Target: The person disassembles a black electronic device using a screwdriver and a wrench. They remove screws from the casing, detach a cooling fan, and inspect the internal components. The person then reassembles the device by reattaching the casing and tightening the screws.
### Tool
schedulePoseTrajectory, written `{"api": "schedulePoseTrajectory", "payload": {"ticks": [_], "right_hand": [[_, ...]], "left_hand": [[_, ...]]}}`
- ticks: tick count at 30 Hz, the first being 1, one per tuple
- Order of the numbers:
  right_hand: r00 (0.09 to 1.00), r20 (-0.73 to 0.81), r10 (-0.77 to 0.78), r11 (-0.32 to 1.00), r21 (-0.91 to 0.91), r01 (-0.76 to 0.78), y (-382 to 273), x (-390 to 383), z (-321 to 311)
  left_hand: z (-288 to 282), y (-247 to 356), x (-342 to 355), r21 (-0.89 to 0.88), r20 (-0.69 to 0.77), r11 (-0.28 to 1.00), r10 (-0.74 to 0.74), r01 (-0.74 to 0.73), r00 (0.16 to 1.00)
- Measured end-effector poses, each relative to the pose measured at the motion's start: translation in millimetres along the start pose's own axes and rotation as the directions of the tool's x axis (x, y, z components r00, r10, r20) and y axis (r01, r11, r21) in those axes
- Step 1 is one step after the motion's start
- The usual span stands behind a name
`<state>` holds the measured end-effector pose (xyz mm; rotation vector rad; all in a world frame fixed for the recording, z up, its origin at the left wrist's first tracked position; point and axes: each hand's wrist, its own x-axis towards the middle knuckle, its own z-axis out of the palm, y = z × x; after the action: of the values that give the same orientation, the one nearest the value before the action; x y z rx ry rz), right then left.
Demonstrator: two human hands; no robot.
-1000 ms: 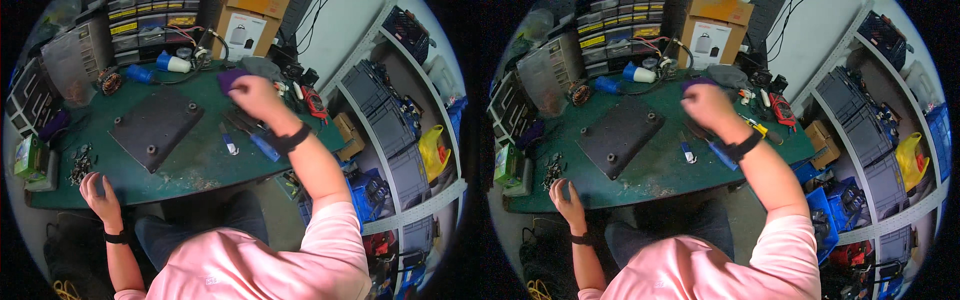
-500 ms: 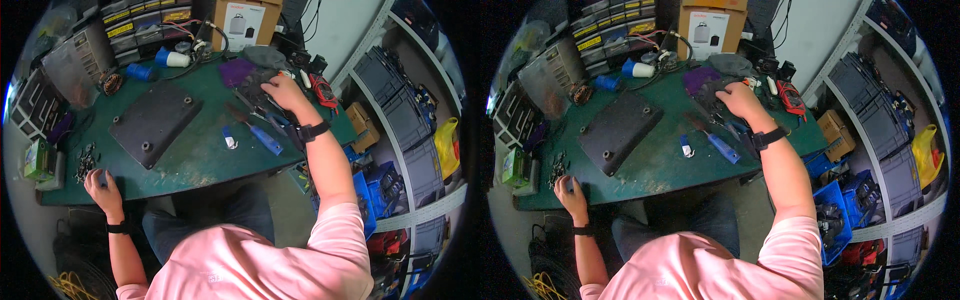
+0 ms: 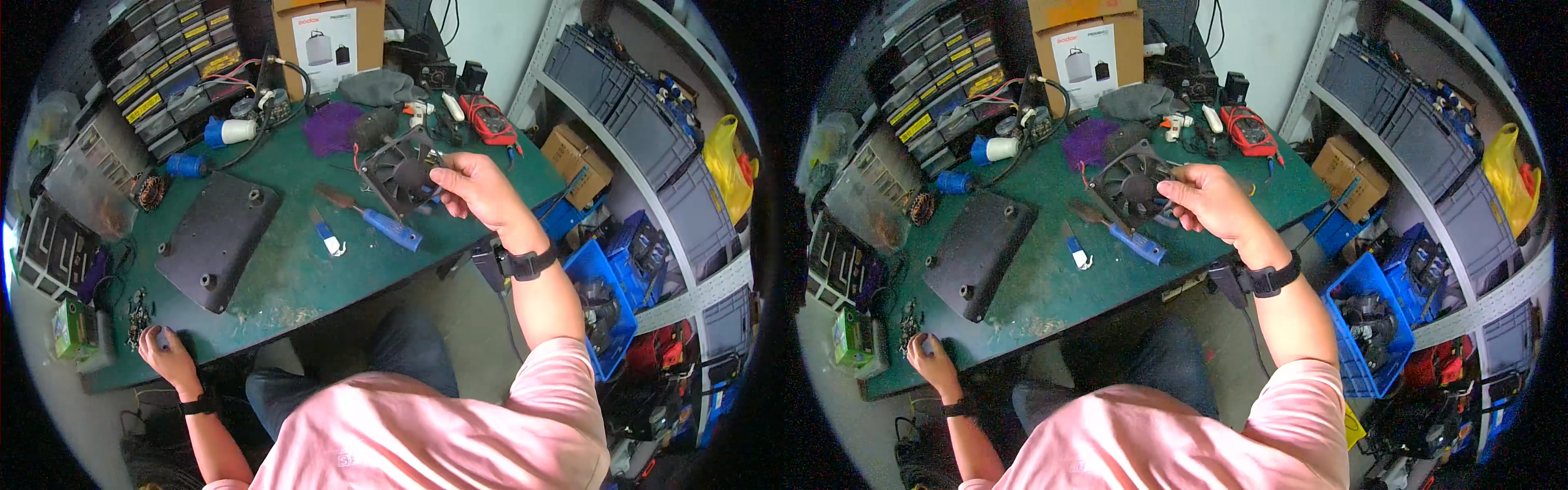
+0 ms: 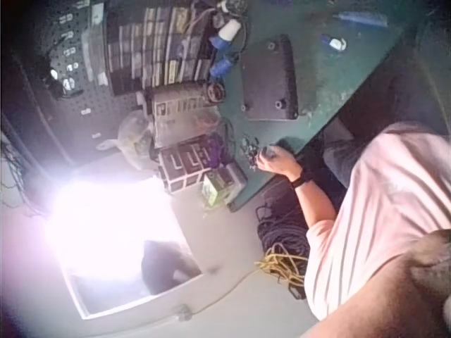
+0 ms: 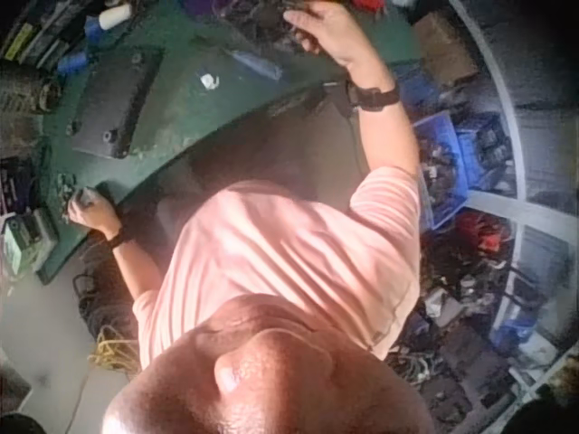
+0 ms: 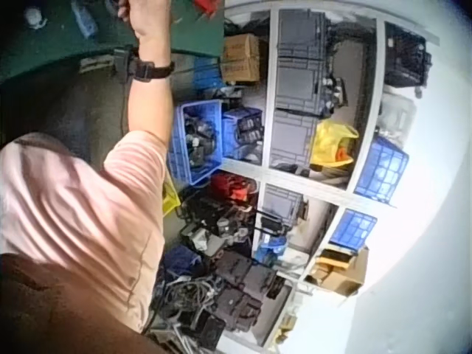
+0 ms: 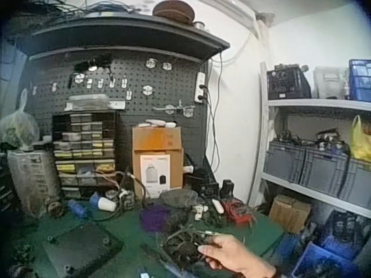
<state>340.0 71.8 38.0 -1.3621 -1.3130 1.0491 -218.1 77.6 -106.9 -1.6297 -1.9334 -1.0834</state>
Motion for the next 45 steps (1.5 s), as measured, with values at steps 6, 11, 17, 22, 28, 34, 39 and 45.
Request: {"api": "schedulePoseTrajectory", "payload": {"ticks": [6, 11, 17, 22, 28, 34, 39, 45], "right_hand": [[0.997, 0.005, -0.071, 0.988, -0.139, 0.071, -4, -17, 1], [0.997, 0.028, -0.077, 0.984, -0.16, 0.081, -5, -25, 4], [0.983, -0.044, -0.18, 0.971, -0.168, 0.17, -2, -40, 21], [0.754, 0.051, -0.655, 0.648, -0.476, 0.595, 7, -54, 40], [0.449, 0.284, -0.847, 0.202, -0.609, 0.767, 16, -72, 76], [0.448, 0.392, -0.803, 0.163, -0.579, 0.799, 28, -75, 83], [0.442, 0.406, -0.799, 0.146, -0.583, 0.799, 33, -75, 87], [0.446, 0.396, -0.802, 0.157, -0.581, 0.798, 37, -73, 91]], "left_hand": [[2, 1, 3, 0.02, 0.021, 1.0, 0.007, -0.007, 1.0], [-1, -2, 2, 0.067, 0.021, 0.998, 0.012, -0.013, 1.0], [-29, 24, 5, -0.118, -0.123, 0.993, -0.002, -0.013, 0.992], [-81, 123, 13, -0.65, 0.355, 0.708, -0.036, 0.275, 0.934], [-73, 188, -8, -0.372, 0.837, 0.033, 0.444, 0.928, 0.32], [-53, 218, -15, -0.217, 0.8, -0.219, 0.519, 0.951, 0.302], [-45, 217, -20, -0.202, 0.823, -0.182, 0.501, 0.962, 0.268], [-43, 215, -22, -0.184, 0.821, -0.205, 0.506, 0.961, 0.265]]}}
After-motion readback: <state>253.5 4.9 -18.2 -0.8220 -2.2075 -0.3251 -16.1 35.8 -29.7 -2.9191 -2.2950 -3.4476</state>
